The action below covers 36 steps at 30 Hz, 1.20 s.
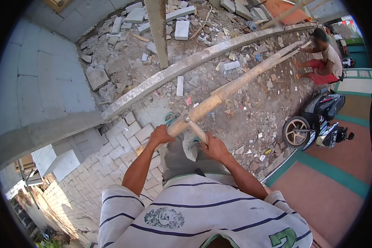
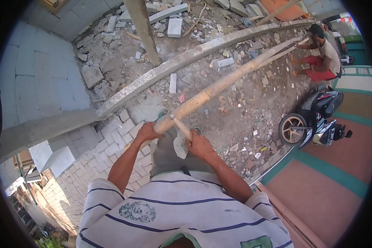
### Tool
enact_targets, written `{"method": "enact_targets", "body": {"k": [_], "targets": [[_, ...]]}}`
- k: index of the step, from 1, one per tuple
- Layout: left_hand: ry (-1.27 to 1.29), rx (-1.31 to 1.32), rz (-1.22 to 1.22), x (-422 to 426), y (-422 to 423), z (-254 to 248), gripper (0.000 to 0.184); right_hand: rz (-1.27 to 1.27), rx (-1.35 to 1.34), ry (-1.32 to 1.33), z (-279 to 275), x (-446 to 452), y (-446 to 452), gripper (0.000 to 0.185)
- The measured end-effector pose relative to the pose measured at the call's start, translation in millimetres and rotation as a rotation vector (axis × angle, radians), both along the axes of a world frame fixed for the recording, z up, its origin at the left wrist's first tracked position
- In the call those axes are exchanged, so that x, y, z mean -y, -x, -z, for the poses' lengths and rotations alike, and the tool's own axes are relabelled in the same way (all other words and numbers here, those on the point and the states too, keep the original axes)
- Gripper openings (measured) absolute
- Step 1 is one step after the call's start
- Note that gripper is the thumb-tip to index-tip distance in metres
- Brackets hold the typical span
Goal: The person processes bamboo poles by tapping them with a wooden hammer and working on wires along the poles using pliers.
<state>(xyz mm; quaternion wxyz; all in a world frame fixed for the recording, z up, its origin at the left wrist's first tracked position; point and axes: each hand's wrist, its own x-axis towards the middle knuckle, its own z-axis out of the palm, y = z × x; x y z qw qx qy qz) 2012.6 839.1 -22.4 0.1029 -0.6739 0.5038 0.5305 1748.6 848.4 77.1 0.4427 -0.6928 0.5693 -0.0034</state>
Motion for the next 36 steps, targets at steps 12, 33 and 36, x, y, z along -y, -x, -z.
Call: {"method": "enact_targets", "body": {"k": [12, 33, 36], "targets": [[0.160, 0.117, 0.022, 15, -11, -8, 0.070, 0.048, -0.058, 0.023, -17, 16, -19, 0.032], [0.098, 0.050, 0.051, 87, -29, -108, 0.069, 0.651, -0.084, 0.089, -33, 141, 130, 0.048], [0.123, 0.099, 0.042, 91, -29, -106, 0.068, 0.638, -0.115, 0.259, -50, 188, 142, 0.044]]}}
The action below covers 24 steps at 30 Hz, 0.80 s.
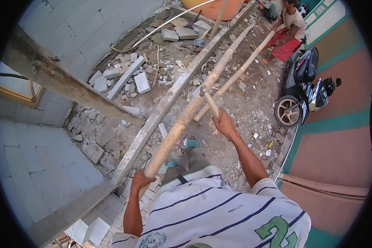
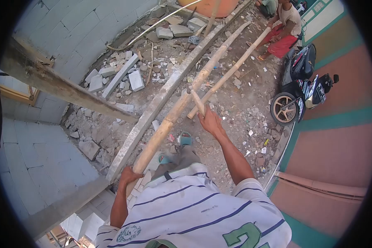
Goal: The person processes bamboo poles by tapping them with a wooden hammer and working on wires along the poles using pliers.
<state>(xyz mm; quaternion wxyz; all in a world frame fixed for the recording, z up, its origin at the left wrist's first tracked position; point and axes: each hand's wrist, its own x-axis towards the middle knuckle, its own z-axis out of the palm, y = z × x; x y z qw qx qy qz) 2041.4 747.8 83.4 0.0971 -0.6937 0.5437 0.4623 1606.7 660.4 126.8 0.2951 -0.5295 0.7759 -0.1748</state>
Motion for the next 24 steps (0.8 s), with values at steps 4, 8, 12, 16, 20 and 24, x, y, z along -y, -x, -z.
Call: {"method": "enact_targets", "body": {"k": [4, 8, 12, 16, 20, 24], "targets": [[0.010, 0.056, 0.032, 5, 12, -34, 0.067, 0.048, 0.027, 0.166, -14, 27, -3, 0.038], [0.052, 0.016, 0.020, -8, 6, -19, 0.073, -0.100, -0.064, 0.066, 79, 42, 30, 0.033], [0.039, 0.136, 0.078, 4, 16, -33, 0.061, 0.000, 0.019, 0.050, 22, 51, 33, 0.033], [-0.003, 0.091, 0.039, 5, 18, -37, 0.061, 0.095, 0.080, 0.142, 39, 53, 29, 0.033], [0.033, 0.129, 0.084, -3, 20, -32, 0.061, -0.016, 0.028, -0.009, 59, 52, 39, 0.032], [0.066, 0.034, 0.056, -14, 8, -16, 0.060, 0.197, 0.152, 0.171, 27, 41, 21, 0.033]]}}
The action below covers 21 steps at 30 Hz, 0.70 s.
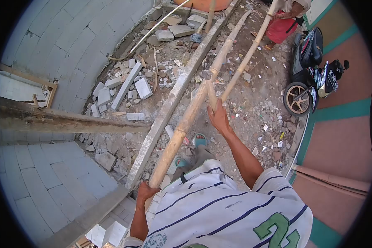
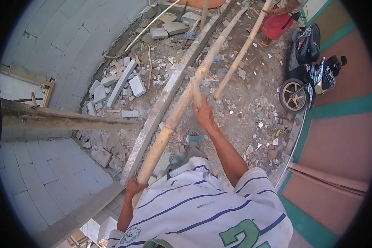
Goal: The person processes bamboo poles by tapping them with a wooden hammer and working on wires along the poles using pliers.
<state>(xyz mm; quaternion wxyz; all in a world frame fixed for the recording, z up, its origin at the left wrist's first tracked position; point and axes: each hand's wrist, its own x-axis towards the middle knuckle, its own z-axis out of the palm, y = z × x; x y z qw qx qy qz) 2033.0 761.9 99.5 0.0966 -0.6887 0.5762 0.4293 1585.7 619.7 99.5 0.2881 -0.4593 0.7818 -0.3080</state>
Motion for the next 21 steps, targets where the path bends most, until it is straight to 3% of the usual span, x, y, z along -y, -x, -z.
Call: {"method": "enact_targets", "body": {"k": [2, 5, 7, 11, 13, 14, 16, 17, 19, 21], "targets": [[-0.010, 0.037, 0.006, -1, -3, -1, 0.061, -0.196, -0.120, -0.116, 54, -4, 11, 0.042], [0.118, 0.039, 0.044, -3, -1, 12, 0.062, -0.205, -0.130, -0.150, 46, 5, 23, 0.041], [0.067, 0.112, 0.067, -9, -12, 31, 0.061, -0.017, 0.008, -0.069, -2, -6, 7, 0.039], [-0.002, 0.074, 0.024, -14, -15, 40, 0.059, 0.017, 0.019, -0.058, 64, -9, 14, 0.035], [-0.003, 0.013, -0.011, -8, -21, 44, 0.059, -0.245, -0.114, -0.022, 74, 1, 30, 0.034], [0.044, 0.030, -0.009, -8, -14, 48, 0.057, -0.232, -0.129, -0.001, 68, 4, 37, 0.034], [0.073, -0.049, -0.095, -22, -28, 56, 0.056, -0.030, 0.225, -0.091, 38, -17, 24, 0.031], [0.082, -0.059, -0.097, -21, -32, 64, 0.056, -0.032, 0.215, -0.081, 42, -19, 22, 0.031], [-0.014, 0.020, -0.007, -12, -11, 3, 0.056, 0.275, 0.646, 0.040, 61, -29, 9, 0.026], [-0.074, 0.009, -0.026, -16, -15, -18, 0.057, 0.399, 0.735, 0.020, 80, -36, 0, 0.024]]}}
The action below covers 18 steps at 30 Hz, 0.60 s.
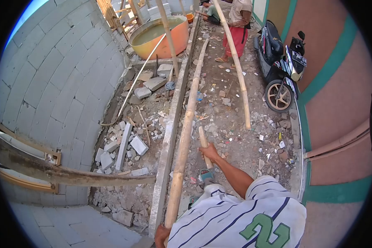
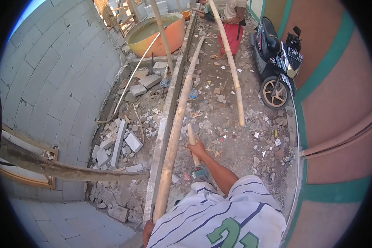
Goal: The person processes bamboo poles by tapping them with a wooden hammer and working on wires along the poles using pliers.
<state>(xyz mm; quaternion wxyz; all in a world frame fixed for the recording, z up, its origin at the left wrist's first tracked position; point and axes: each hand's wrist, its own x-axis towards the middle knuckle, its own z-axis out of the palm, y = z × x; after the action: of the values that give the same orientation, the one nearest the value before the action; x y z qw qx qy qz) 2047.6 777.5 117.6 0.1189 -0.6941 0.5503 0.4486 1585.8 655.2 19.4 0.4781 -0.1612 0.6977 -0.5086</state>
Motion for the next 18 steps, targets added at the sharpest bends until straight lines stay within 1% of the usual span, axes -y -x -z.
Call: {"method": "enact_targets", "body": {"k": [1, 2, 4, 5, 7, 8, 10, 14, 16, 17, 18], "targets": [[-0.056, -0.008, -0.019, 3, -3, -3, 0.058, 0.111, 0.100, -0.040, 6, -1, -3, 0.022], [-0.053, -0.008, -0.017, -1, -28, 27, 0.058, 0.112, 0.101, -0.036, 11, -3, -6, 0.022], [-0.068, 0.018, 0.009, -4, -39, 30, 0.056, 0.148, 0.247, -0.090, 24, -11, -13, 0.019], [-0.065, 0.028, 0.030, -5, -44, 32, 0.055, 0.156, 0.250, -0.091, 30, -15, -18, 0.019], [-0.049, 0.041, 0.071, -10, -49, 27, 0.053, 0.206, 0.423, -0.113, 43, -20, -25, 0.020], [-0.036, 0.049, 0.094, -13, -52, 24, 0.052, 0.214, 0.421, -0.112, 48, -24, -30, 0.020], [-0.007, 0.058, 0.143, -23, -58, 17, 0.050, 0.231, 0.478, -0.115, 45, -28, -40, 0.022], [0.058, 0.077, 0.249, -49, -76, 4, 0.046, 0.207, 0.510, -0.137, 39, -22, -63, 0.027], [0.080, 0.091, 0.299, -64, -88, -3, 0.044, 0.241, 0.599, -0.112, 40, -13, -78, 0.027], [0.092, 0.098, 0.322, -71, -93, -6, 0.043, 0.240, 0.615, -0.102, 38, -12, -87, 0.035], [0.103, 0.104, 0.346, -78, -98, -10, 0.042, 0.232, 0.621, -0.114, 43, -10, -97, 0.035]]}}
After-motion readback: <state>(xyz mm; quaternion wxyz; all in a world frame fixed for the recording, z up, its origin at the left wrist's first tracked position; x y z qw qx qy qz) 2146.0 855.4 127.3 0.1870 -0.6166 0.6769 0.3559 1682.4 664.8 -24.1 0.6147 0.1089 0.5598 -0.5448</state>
